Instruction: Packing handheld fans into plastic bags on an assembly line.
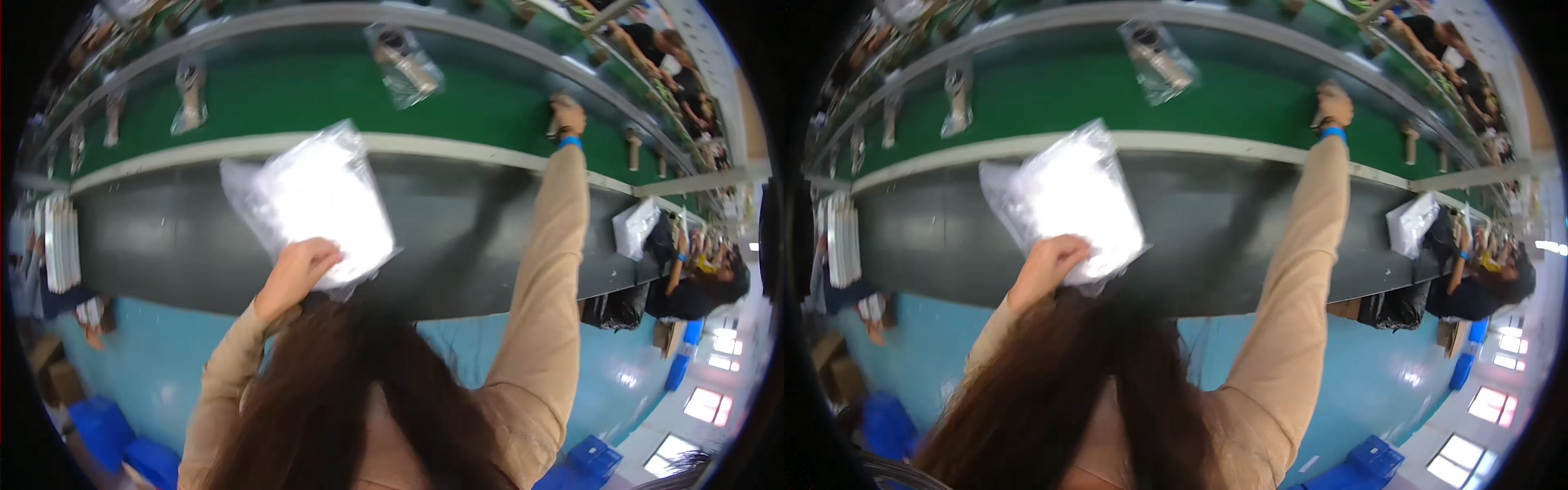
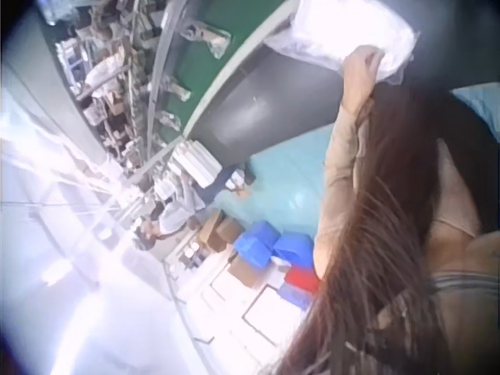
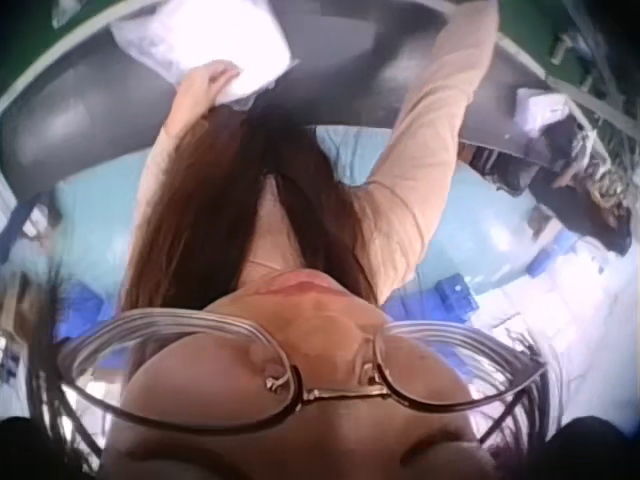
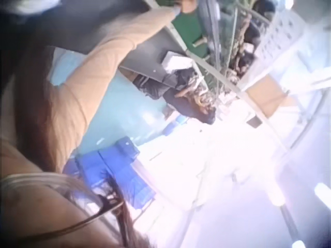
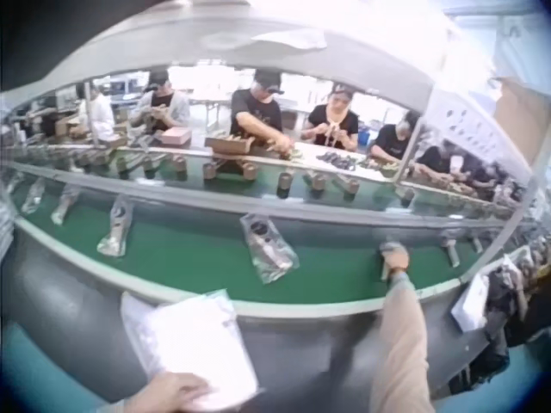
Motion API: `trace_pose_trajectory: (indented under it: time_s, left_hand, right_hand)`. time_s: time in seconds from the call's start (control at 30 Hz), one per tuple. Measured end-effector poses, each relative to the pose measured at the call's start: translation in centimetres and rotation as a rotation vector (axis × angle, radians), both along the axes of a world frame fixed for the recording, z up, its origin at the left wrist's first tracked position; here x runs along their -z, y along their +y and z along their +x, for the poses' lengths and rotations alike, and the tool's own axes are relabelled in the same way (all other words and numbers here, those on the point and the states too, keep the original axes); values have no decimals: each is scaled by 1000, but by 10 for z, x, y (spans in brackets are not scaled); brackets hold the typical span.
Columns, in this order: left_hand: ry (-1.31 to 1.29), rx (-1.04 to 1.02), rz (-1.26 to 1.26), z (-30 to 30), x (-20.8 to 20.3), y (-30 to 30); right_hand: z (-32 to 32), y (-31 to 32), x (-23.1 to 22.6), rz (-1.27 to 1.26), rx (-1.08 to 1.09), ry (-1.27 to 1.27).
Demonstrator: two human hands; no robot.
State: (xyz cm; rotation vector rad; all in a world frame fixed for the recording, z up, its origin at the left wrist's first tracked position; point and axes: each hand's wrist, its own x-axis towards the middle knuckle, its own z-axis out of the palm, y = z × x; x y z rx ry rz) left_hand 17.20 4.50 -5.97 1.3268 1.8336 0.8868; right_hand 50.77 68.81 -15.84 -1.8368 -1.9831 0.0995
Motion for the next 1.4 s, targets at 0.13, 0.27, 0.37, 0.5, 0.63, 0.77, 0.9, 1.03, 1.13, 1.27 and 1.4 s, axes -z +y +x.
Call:
trace_pose_trajectory:
  time_s: [0.13,0.27,0.37,0.5,0.63,0.77,0.9,1.03,1.13,1.27,1.4]
  left_hand:
    - [22,-120,74,0,7,0]
    - [-85,-182,37,-5,12,3]
    - [-79,-183,105,-3,14,1]
    - [-56,-136,178,1,12,5]
    - [-159,-106,201,-3,20,8]
    - [-296,-161,207,-4,20,4]
    - [-322,-159,208,-4,11,1]
    - [-343,-147,199,-3,16,3]
    - [-365,-172,283,-4,18,3]
    - [-320,-142,366,-9,16,-1]
    - [-691,-72,281,-4,4,-1]
  right_hand:
    - [-57,-64,-48,-332,-189,676]
    - [-66,-202,-85,-601,-677,1108]
    - [-95,-351,-88,-616,-722,1707]
    - [-122,-488,-85,-563,-734,1853]
    - [-149,-563,-87,-280,-670,1574]
    - [-146,-584,-75,-277,-750,1263]
    - [-136,-582,-70,-216,-806,990]
    - [-146,-583,-71,-273,-724,1354]
    - [-154,-576,-62,-267,-745,1377]
    - [-163,-574,-70,-253,-831,1217]
    - [-165,-568,-55,-345,-909,926]
